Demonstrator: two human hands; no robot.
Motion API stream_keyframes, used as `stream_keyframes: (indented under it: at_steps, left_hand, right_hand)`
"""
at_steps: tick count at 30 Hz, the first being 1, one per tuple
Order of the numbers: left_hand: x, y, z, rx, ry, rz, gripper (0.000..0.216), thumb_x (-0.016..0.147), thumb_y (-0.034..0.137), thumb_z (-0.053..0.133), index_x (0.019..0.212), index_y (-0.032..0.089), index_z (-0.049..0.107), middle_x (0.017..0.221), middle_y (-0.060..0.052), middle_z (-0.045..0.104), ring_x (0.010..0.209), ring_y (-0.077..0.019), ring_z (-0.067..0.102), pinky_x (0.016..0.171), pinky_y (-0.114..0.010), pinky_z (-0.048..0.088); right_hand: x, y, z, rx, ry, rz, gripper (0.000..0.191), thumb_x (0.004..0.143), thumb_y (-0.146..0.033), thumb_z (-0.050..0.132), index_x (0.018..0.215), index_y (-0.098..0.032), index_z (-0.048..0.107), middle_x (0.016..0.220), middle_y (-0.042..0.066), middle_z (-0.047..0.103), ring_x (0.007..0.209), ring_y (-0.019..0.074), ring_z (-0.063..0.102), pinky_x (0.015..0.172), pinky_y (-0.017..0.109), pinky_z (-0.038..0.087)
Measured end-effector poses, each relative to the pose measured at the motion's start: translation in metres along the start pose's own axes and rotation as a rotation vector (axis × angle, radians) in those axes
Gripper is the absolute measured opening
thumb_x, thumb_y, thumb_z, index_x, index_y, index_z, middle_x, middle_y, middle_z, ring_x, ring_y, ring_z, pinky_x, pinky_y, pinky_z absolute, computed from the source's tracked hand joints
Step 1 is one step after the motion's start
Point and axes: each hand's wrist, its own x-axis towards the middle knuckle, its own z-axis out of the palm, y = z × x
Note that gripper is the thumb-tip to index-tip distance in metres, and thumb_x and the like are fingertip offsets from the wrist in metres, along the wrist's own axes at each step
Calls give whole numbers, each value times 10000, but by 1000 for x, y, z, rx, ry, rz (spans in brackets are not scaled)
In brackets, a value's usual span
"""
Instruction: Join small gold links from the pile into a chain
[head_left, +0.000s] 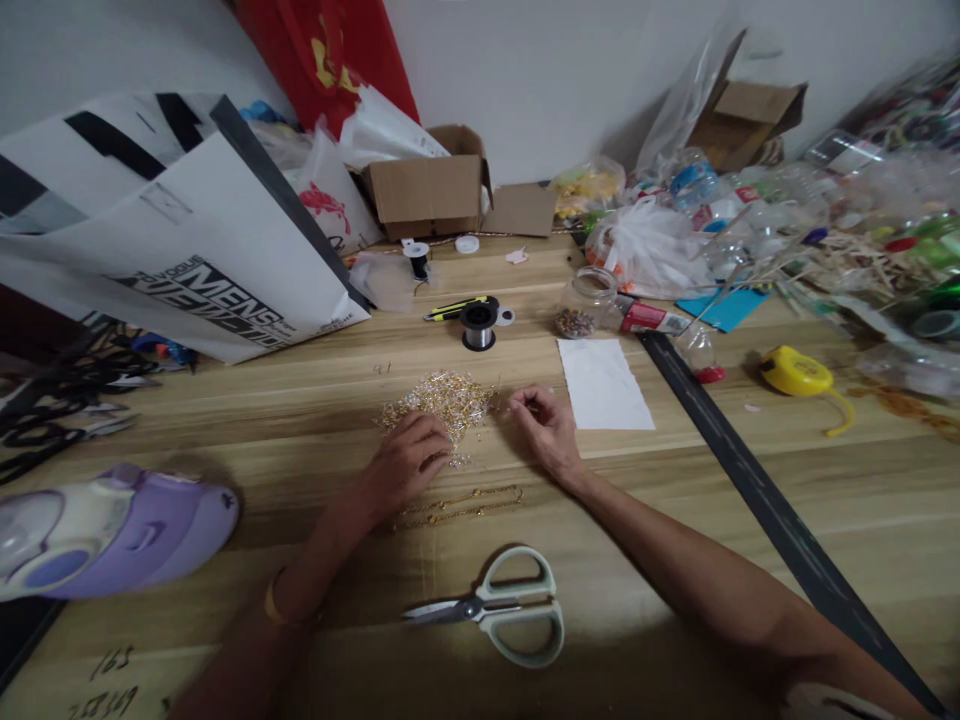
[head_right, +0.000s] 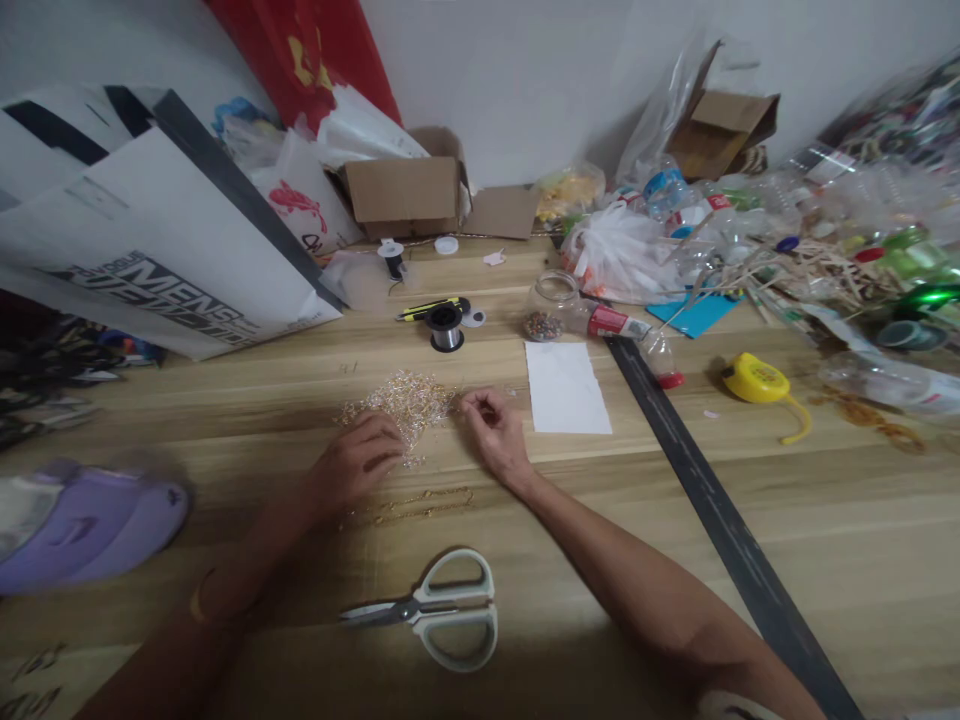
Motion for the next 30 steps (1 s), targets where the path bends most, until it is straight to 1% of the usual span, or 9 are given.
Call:
stream_keyframes:
  at_steps: [2, 5, 9, 12, 15, 20, 25, 27, 30]
  left_hand:
    - [0, 2, 1, 2, -16, -11, 108, 861, 182, 546, 836, 162, 650, 857, -62, 605, 942, -196, 522, 879, -384, 460]
    - [-1, 5, 4, 29, -45, -19, 108, 862, 204, 553, 839, 165, 651, 839, -59, 593, 930, -202, 505, 858, -380, 455]
    - [-1, 5, 11, 74, -57, -16, 172, 892, 211, 509, 809, 148, 645, 815, -64, 592, 899, -199, 502, 839, -373, 455]
    - [-1, 2, 17, 89, -11, -18, 189, 903, 198, 486, 813, 147, 643, 801, -61, 593, 891, -195, 504, 837, -366, 457]
    - [-2, -3, 21, 56, 55, -34, 169, 901, 193, 491, 836, 150, 641, 806, -57, 601, 888, -190, 505, 826, -354, 463]
    - [-5, -11, 25, -40, 131, -52, 125, 883, 158, 516, 866, 161, 640, 843, -50, 634, 903, -181, 518, 825, -342, 469]
    - [-6, -11, 24, -81, 124, -53, 131, 876, 142, 516, 859, 163, 645, 846, -53, 646, 914, -181, 535, 832, -348, 469]
    - [-4, -9, 22, -83, 123, -54, 133, 877, 147, 515, 862, 166, 646, 842, -54, 646, 906, -183, 540, 829, -353, 471]
    - [0, -7, 18, -74, 130, -55, 136, 879, 156, 514, 860, 167, 648, 838, -56, 647, 884, -183, 542, 824, -359, 473]
  right_hand:
    - [-2, -2, 1, -31, -38, -17, 179, 827, -355, 575, 776, -185, 596, 740, 12, 587, 689, 142, 534, 615, 253, 431]
    - [-5, -4, 2, -94, -122, -70, 167, 841, -339, 553, 778, -190, 597, 757, 23, 582, 708, 152, 537, 609, 258, 433]
    - [-8, -5, 3, -205, -231, -167, 162, 856, -311, 537, 768, -195, 608, 717, 24, 567, 669, 153, 519, 596, 270, 408]
    - [-9, -4, 3, -235, -276, -191, 165, 869, -308, 531, 786, -198, 622, 724, 28, 576, 667, 154, 520, 602, 273, 400]
    - [-9, -2, 3, -228, -287, -198, 161, 871, -302, 534, 797, -196, 630, 735, 29, 580, 674, 155, 523, 612, 273, 402]
    - [-8, -2, 3, -199, -253, -185, 156, 863, -297, 542, 800, -188, 633, 741, 28, 583, 673, 150, 528, 599, 267, 406]
    - [-5, -1, 3, -96, -94, -54, 164, 848, -336, 552, 798, -188, 603, 762, 23, 591, 705, 148, 533, 606, 255, 423]
    - [-3, -1, 3, -60, -35, -3, 176, 845, -355, 555, 798, -188, 584, 721, 10, 572, 664, 137, 516, 594, 251, 418]
    - [0, -1, 1, 1, 12, 48, 221, 835, -403, 567, 785, -188, 558, 656, -7, 537, 589, 123, 482, 561, 249, 408]
